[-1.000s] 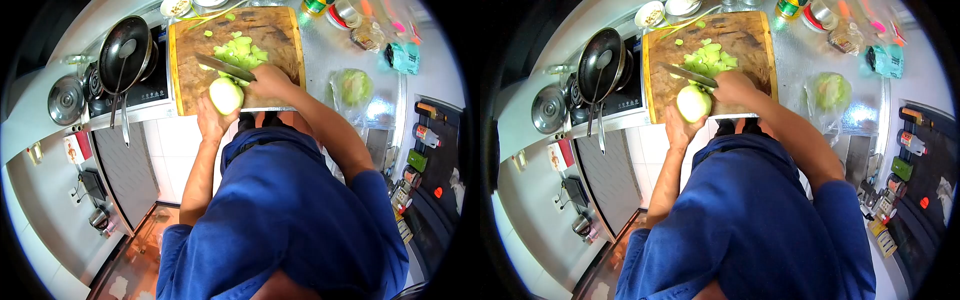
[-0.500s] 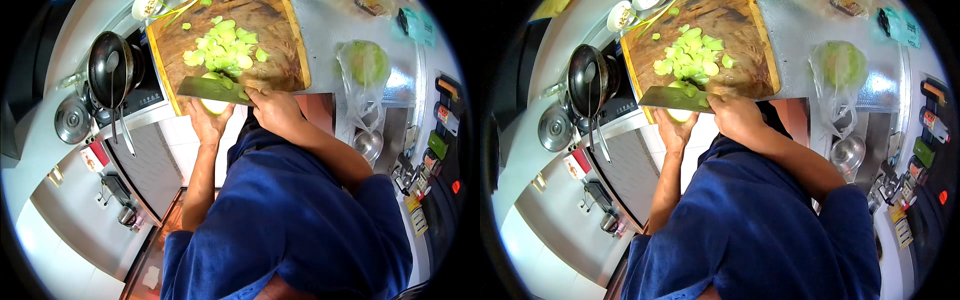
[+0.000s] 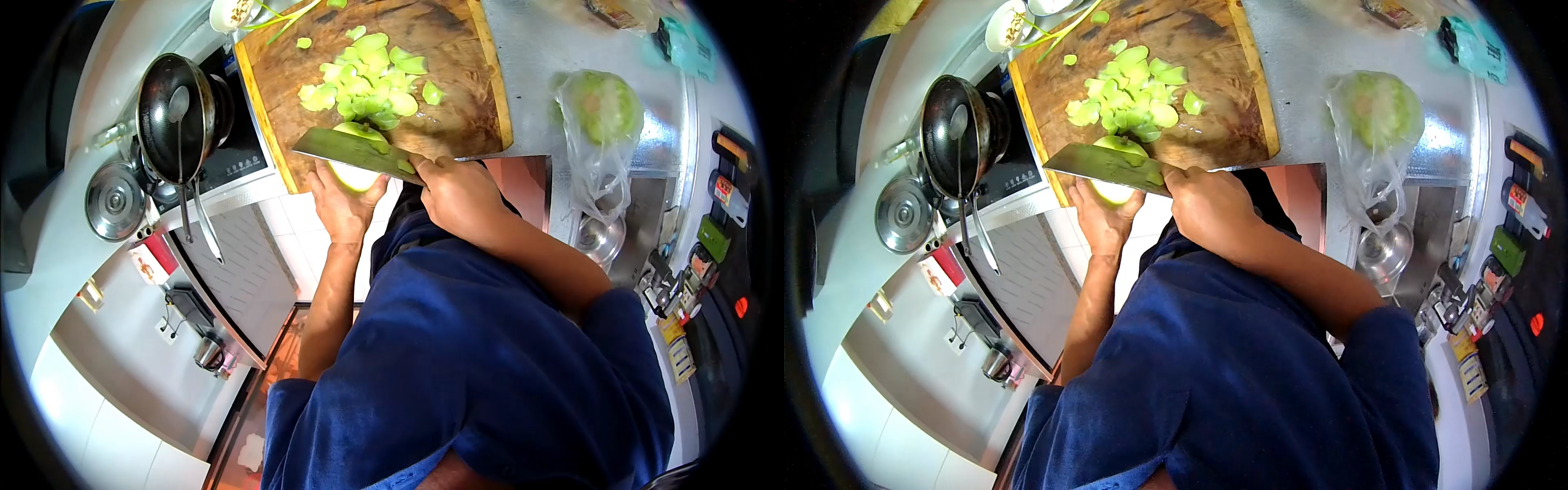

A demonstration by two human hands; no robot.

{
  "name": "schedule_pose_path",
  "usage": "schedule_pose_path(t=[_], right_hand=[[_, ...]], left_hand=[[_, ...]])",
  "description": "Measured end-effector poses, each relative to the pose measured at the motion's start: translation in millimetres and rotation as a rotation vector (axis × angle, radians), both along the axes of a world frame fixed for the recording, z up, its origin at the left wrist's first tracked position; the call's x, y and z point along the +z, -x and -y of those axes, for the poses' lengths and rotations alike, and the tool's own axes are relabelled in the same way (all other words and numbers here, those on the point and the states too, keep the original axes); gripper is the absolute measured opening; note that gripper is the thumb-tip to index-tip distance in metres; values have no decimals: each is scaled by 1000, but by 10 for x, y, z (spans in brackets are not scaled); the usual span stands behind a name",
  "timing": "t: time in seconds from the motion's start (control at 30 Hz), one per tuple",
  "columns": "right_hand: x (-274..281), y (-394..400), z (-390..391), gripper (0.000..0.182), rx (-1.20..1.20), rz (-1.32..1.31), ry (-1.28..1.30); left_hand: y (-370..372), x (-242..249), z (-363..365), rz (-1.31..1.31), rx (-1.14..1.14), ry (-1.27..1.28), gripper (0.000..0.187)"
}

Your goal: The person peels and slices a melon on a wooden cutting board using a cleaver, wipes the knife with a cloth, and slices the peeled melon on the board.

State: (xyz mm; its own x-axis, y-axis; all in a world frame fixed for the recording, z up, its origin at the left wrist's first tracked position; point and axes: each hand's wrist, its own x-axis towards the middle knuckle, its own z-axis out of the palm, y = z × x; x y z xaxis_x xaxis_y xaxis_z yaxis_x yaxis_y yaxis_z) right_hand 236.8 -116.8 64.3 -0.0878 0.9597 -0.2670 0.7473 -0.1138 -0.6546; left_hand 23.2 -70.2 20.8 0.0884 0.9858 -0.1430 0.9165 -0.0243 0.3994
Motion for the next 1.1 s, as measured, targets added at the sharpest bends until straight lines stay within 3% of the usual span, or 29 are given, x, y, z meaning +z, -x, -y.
schedule_pose_path(t=[1.1], right_hand=[[428, -40, -91, 42, 78, 136, 141]], left_hand=[[-27, 95, -71, 14, 55, 98, 119]])
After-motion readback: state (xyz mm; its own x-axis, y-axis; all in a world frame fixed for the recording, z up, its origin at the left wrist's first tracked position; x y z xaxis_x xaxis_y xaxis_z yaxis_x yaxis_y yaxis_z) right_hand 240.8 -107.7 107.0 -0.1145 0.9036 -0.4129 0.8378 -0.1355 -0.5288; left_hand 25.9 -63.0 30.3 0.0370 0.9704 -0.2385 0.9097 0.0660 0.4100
